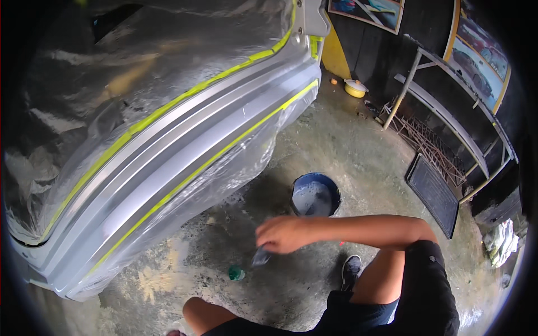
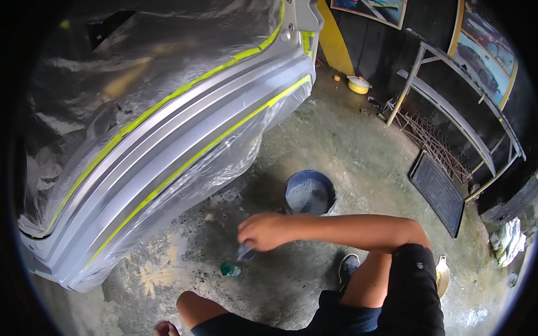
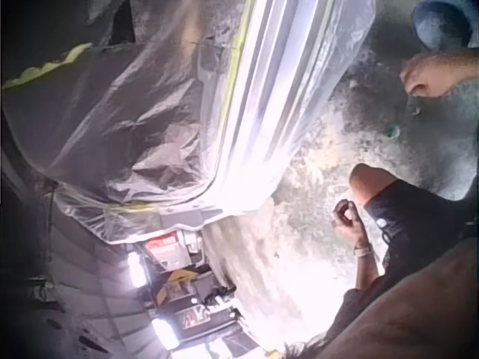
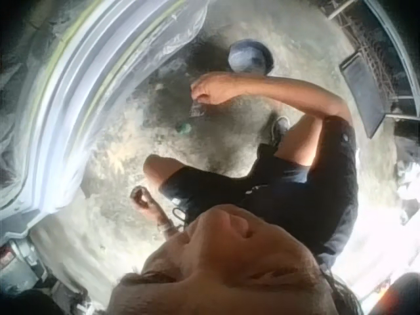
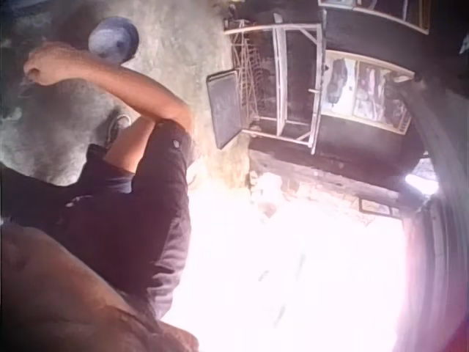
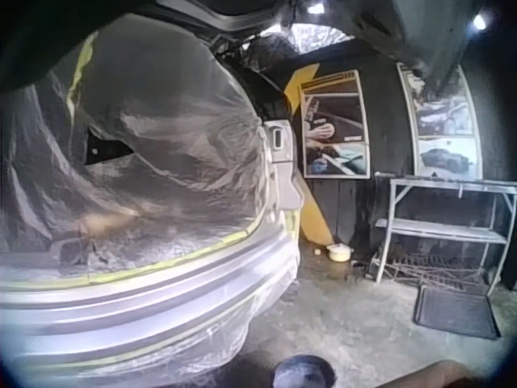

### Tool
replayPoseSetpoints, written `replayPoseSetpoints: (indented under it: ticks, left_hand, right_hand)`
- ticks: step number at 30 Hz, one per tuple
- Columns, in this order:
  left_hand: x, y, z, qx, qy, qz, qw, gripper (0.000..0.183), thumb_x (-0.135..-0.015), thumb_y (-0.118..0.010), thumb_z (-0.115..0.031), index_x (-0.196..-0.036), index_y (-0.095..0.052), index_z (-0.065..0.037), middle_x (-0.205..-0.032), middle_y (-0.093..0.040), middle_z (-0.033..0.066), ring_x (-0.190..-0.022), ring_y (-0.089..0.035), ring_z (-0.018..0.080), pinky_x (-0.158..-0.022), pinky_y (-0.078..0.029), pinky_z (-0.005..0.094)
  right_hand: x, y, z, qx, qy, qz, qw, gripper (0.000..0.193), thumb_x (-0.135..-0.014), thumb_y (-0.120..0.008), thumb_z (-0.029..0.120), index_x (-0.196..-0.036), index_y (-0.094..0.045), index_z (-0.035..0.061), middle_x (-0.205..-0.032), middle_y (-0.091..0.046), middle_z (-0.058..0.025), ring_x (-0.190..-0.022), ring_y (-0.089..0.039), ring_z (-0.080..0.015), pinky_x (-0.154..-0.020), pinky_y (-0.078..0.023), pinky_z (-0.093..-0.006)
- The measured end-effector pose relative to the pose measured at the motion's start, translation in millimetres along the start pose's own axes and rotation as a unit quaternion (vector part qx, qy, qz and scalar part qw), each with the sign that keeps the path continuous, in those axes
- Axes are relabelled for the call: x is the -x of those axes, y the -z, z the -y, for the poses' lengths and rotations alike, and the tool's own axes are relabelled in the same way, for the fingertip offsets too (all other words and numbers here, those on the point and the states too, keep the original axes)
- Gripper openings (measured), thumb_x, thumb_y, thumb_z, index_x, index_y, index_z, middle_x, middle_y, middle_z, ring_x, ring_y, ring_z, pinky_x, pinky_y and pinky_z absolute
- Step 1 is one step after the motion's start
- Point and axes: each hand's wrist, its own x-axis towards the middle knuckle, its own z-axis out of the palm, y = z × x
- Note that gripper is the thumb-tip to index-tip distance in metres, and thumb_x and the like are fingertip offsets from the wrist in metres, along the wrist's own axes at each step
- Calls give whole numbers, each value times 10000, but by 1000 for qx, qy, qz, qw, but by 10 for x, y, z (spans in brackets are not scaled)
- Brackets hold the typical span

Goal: Sanding the bodywork of a car around the rear trunk area after applying masking tape.

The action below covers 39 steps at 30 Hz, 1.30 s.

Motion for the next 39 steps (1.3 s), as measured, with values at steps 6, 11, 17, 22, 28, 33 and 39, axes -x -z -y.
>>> replayPoseSetpoints:
  ticks: [6,11,17,22,28,33,39]
  left_hand:
    - [-555,-1776,-1598,5,-192,298,935,785,-792,-889,-65,-1494,-545,-3,-1226,-767,172,-988,-762,252,-850,-585,369]
    - [-420,-2762,-2233,-85,-170,261,947,134,-907,-773,-31,-1035,-739,-9,-852,-770,187,-767,-786,321,-688,-593,381]
    - [-538,-2633,-3292,-144,-169,45,974,66,-937,-735,-58,-991,-759,-28,-678,-673,108,-563,-621,155,-562,-494,325]
    - [-1800,-2506,-4483,-67,-254,-99,960,396,-989,-764,-271,-1137,-702,90,-837,-749,121,-718,-638,153,-682,-527,324]
    - [-3678,-2247,-4791,-173,-342,-255,887,878,-913,-793,-522,-1531,-516,36,-1356,-671,248,-1266,-648,349,-1049,-502,406]
    - [-3782,-2780,-4338,-308,-360,-304,826,786,-947,-735,-553,-1546,-548,-80,-1451,-626,255,-1378,-565,403,-1168,-426,468]
    - [-3847,-3075,-3795,-263,-410,-367,793,614,-1008,-646,-555,-1518,-600,-216,-1489,-605,244,-1358,-545,517,-1160,-399,610]
  right_hand:
    - [-115,-219,12,-85,162,-8,983,107,-911,-738,121,-945,-664,52,-1011,-647,-116,-965,-686,-371,-825,-578,-496]
    - [626,248,-824,-217,112,-43,969,319,-997,-763,230,-1250,-682,54,-1178,-672,-154,-1032,-703,-354,-882,-584,-434]
    - [1886,-522,-2447,51,-129,-32,990,773,-957,-730,589,-1353,-628,-67,-1319,-661,-234,-1145,-672,-426,-995,-545,-533]
    - [2238,-777,-2554,123,-176,89,973,772,-916,-765,591,-1369,-631,-20,-1358,-653,-231,-1247,-649,-426,-1021,-543,-533]
    - [2013,-798,-2557,41,-191,47,980,726,-885,-785,585,-1314,-673,11,-1278,-694,-228,-1204,-675,-423,-1024,-551,-518]
    - [2132,-782,-2737,-35,-193,61,979,670,-882,-789,558,-1248,-709,3,-1126,-730,-222,-1084,-711,-446,-981,-565,-507]
    - [2042,-1122,-3318,-104,-371,-62,921,616,-895,-787,331,-1412,-645,28,-1353,-662,-278,-1239,-674,-431,-1040,-542,-481]
